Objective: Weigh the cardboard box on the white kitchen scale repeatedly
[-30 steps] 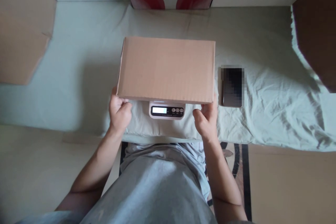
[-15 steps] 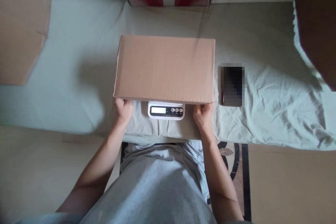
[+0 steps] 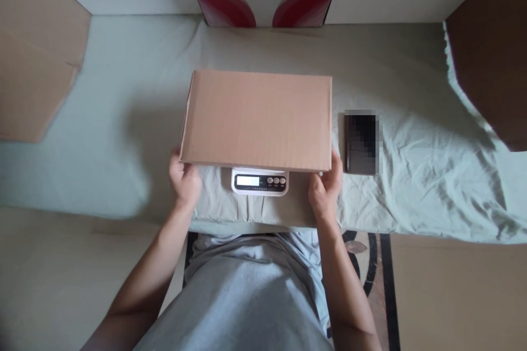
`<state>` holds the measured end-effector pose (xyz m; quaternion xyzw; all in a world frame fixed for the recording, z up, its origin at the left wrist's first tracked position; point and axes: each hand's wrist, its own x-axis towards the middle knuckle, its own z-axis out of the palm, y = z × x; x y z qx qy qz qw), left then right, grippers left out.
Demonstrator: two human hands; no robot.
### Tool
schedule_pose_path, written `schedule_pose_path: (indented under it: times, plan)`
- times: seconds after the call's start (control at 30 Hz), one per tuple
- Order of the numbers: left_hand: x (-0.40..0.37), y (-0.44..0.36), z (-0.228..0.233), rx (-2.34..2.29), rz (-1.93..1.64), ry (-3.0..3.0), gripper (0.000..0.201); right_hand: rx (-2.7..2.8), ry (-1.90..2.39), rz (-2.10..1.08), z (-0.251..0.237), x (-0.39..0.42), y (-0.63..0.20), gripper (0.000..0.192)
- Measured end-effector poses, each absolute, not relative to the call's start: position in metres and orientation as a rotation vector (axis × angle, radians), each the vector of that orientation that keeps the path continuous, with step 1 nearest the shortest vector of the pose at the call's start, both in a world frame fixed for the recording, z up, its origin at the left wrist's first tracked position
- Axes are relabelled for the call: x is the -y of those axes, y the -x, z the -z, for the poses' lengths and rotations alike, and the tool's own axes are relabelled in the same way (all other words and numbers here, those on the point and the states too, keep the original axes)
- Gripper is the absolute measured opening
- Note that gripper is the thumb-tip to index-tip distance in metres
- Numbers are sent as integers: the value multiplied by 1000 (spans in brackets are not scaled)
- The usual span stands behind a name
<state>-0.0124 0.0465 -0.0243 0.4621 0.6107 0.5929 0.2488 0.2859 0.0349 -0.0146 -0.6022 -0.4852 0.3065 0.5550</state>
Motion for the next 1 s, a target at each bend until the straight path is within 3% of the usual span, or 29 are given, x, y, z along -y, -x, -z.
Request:
schedule_pose_path:
  times: [0.1, 0.23, 0.37, 0.57, 0.8, 1.0]
  plan:
    - [-32, 10, -6, -1590, -1671, -1239, 37, 995, 1357, -681, -7, -26, -283, 52]
    - [-16, -2, -39, -1526, -1550, -1205, 44, 995, 1259, -738, -31, -21, -271, 48]
    - [-15, -17, -53, -1553, -1418, -1216, 50, 1057, 1232, -793, -45, -28, -261, 54]
    - [-60, -24, -68, -1356, -1554, -1438, 56, 1175, 1139, -752, -69, -64, -261, 62]
    - [-135, -27, -53, -1313, -1573, -1496, 57, 1342, 1017, -741, -50, -137, -268, 64]
    - [-155, -33, -23, -1482, -1516, -1338, 64, 1380, 1127, -807, -30, -152, -266, 60]
